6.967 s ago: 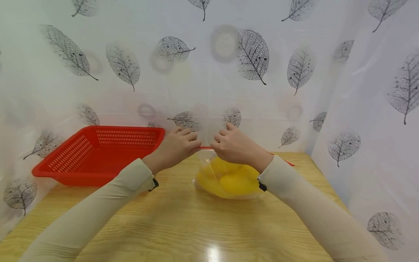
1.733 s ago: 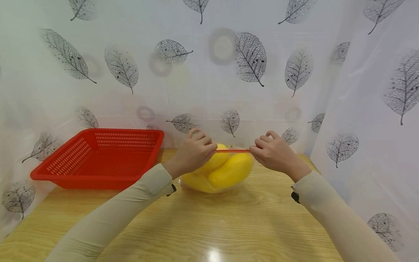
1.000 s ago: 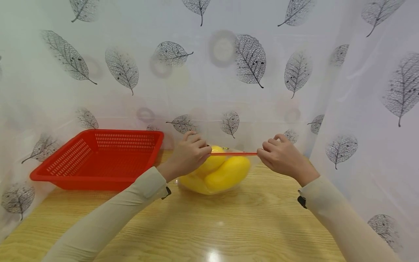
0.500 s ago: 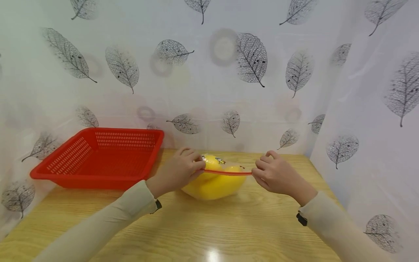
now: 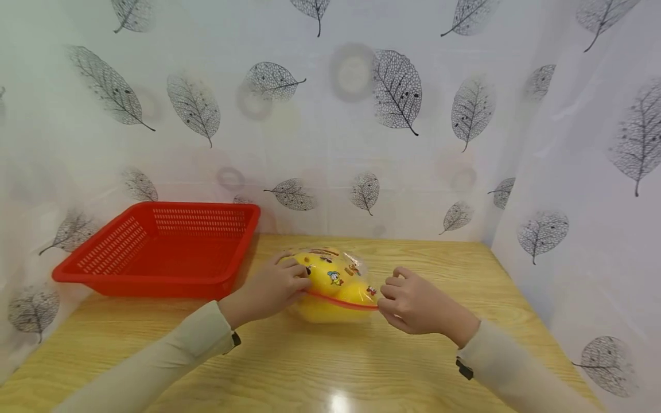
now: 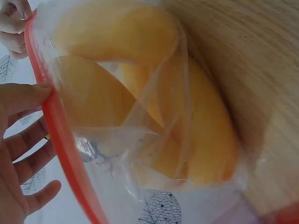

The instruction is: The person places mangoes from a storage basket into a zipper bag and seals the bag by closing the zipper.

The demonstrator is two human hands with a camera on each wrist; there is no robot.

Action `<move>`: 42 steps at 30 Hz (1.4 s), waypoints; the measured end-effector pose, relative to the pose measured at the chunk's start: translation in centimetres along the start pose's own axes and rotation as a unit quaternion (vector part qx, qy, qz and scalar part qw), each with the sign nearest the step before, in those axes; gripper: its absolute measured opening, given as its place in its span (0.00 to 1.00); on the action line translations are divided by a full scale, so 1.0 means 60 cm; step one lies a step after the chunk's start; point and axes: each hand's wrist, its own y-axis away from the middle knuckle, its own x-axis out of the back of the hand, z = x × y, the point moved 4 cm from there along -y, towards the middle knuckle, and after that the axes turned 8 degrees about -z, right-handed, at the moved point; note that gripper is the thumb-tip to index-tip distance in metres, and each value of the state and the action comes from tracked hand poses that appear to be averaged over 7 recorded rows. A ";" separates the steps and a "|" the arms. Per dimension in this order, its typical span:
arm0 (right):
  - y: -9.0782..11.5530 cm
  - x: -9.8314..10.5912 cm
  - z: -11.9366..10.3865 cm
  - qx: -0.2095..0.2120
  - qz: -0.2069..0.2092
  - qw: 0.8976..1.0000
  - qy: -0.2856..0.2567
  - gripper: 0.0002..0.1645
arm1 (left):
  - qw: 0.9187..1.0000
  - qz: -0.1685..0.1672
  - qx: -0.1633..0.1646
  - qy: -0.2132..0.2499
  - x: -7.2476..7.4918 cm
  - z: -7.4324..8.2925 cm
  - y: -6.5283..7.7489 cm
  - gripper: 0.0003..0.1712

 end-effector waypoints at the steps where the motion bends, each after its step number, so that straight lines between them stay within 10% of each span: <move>1: -0.002 -0.004 -0.004 0.002 -0.002 1.000 -0.004 0.19 | 1.000 -0.005 -0.003 -0.004 -0.005 0.000 0.003 0.04; 19: -0.012 -0.042 -0.031 0.003 -0.025 1.000 -0.016 0.18 | 0.989 -0.142 -0.005 0.038 -0.025 0.014 0.010 0.09; 29: 0.031 -0.057 0.015 -0.045 -0.080 0.995 0.042 0.32 | 0.990 -0.031 -0.060 0.124 -0.025 0.022 0.013 0.10; 33: 0.057 -0.066 0.054 -0.084 -0.108 0.989 0.063 0.15 | 0.991 0.037 -0.053 0.118 -0.018 0.011 0.007 0.09; 42: 0.069 -0.077 0.096 -0.163 -0.131 0.975 0.074 0.15 | 0.989 -0.033 0.059 0.129 -0.048 -0.015 -0.011 0.24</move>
